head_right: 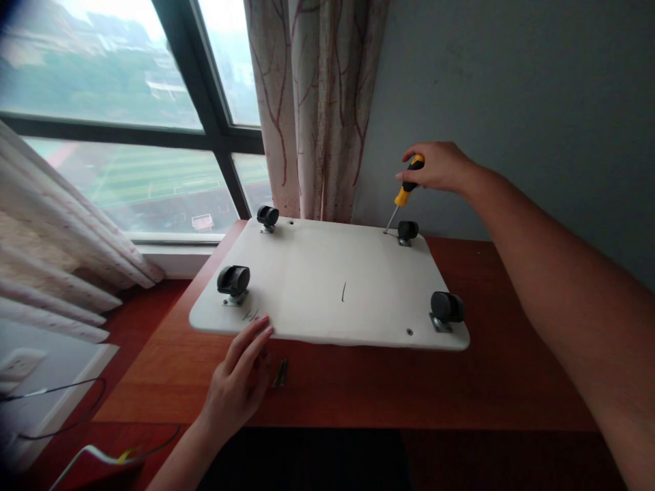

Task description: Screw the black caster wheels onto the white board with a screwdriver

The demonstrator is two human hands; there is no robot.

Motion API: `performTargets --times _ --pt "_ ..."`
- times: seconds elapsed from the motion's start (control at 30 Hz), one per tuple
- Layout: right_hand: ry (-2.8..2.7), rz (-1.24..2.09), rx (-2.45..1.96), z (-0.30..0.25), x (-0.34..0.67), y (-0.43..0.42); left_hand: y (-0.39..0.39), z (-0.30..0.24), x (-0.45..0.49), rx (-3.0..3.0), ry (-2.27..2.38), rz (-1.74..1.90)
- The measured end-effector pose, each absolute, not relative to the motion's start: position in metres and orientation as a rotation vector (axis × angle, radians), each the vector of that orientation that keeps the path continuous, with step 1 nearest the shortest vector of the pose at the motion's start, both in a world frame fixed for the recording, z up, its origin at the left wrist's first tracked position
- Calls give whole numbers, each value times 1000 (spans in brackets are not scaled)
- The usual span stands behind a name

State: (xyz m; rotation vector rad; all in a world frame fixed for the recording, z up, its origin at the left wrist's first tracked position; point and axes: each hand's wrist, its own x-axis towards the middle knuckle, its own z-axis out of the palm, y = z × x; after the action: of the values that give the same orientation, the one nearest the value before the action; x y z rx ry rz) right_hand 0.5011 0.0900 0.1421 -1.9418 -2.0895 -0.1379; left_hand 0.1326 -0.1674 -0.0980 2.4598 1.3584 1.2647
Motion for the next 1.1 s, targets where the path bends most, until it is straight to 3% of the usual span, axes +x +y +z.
performTargets --times 0.17,0.37,0.67,0.93,1.1 --pt "-2025 -379 -2013 140 494 87 -167 -98 133 2459 1366 1260" --pt "-2090 384 -1814 142 503 94 -168 -101 132 2444 1370 1260" --pt "-2133 -141 -1921 144 500 85 -168 -101 132 2444 1364 1251" --pt "-2030 -419 -1978 137 497 83 -169 -101 131 2449 1368 1217" --pt "-1939 -410 -2027 132 496 83 -169 -102 132 2458 1382 1228"
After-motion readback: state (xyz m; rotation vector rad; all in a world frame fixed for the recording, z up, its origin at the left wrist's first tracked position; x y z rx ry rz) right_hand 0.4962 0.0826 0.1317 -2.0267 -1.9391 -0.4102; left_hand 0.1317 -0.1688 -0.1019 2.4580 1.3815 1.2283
